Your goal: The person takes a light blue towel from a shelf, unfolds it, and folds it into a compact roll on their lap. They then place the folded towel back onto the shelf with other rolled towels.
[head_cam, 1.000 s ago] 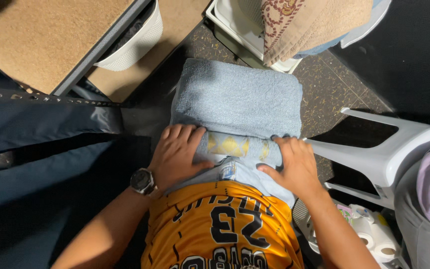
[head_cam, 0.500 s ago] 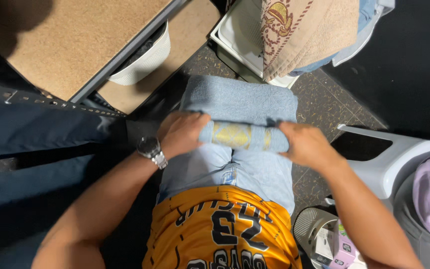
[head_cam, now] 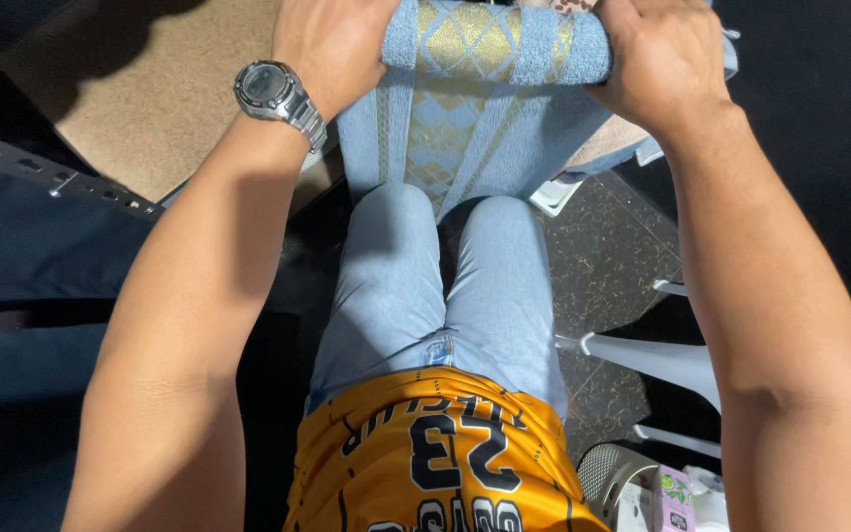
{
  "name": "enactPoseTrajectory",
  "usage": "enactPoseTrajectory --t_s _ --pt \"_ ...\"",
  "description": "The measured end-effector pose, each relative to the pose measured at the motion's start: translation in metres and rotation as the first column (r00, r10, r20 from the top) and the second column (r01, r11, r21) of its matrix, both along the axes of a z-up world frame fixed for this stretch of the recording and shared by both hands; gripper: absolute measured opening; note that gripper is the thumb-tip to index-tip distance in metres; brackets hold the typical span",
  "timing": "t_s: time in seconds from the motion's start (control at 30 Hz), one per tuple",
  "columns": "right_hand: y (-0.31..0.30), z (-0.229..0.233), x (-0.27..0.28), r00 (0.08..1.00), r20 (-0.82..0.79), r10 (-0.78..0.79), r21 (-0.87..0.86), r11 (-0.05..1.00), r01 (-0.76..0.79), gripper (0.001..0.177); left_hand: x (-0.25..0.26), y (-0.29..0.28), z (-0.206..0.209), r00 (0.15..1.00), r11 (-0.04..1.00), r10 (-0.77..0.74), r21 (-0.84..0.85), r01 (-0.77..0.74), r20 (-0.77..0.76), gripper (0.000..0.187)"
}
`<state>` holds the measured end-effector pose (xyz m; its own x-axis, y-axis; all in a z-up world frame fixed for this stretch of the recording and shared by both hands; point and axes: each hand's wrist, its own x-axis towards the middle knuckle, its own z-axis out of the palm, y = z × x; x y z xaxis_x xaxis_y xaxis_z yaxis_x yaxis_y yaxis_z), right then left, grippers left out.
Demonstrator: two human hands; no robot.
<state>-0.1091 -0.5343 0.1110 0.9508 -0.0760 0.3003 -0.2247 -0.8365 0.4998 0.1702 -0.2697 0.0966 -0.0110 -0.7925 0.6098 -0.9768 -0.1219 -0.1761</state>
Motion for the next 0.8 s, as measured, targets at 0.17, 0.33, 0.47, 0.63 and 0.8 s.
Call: enactPoseTrajectory --t_s 0.17,0.33,0.47,0.63,0.8 --pt "0.016 -0.024 -0.013 0.986 0.064 0.151 -0.033 0.988 -0.149 0.039 -0.023 0.038 -0.023 0.99 0.968 0.141 0.206 -0.141 0.017 0.047" --pt "0.095 -0.076 -0.065 0.976 0.001 0.217 0.21 0.954 -0.212 0.034 -0.096 0.112 -0.078 0.935 0.875 0.308 0.437 -0.207 -0.175 0.03" --pt "0.147 -0.11 -0.118 0.977 -0.129 0.168 0.458 0.884 -0.092 0.051 -0.131 0.165 -0.145 0.982 0.918 0.084 0.397 -0.01 -0.17 0.049" --pt "0.173 -0.12 -0.138 0.97 -0.192 0.15 0.659 0.752 0.014 0.063 -0.147 0.177 -0.074 0.741 0.756 0.195 0.579 0.304 -0.643 0.039" --pt "0.183 -0.12 -0.145 0.961 -0.238 0.143 0.716 0.694 0.074 0.074 -0.142 0.188 -0.112 0.735 0.654 0.195 0.644 0.397 -0.65 0.073"
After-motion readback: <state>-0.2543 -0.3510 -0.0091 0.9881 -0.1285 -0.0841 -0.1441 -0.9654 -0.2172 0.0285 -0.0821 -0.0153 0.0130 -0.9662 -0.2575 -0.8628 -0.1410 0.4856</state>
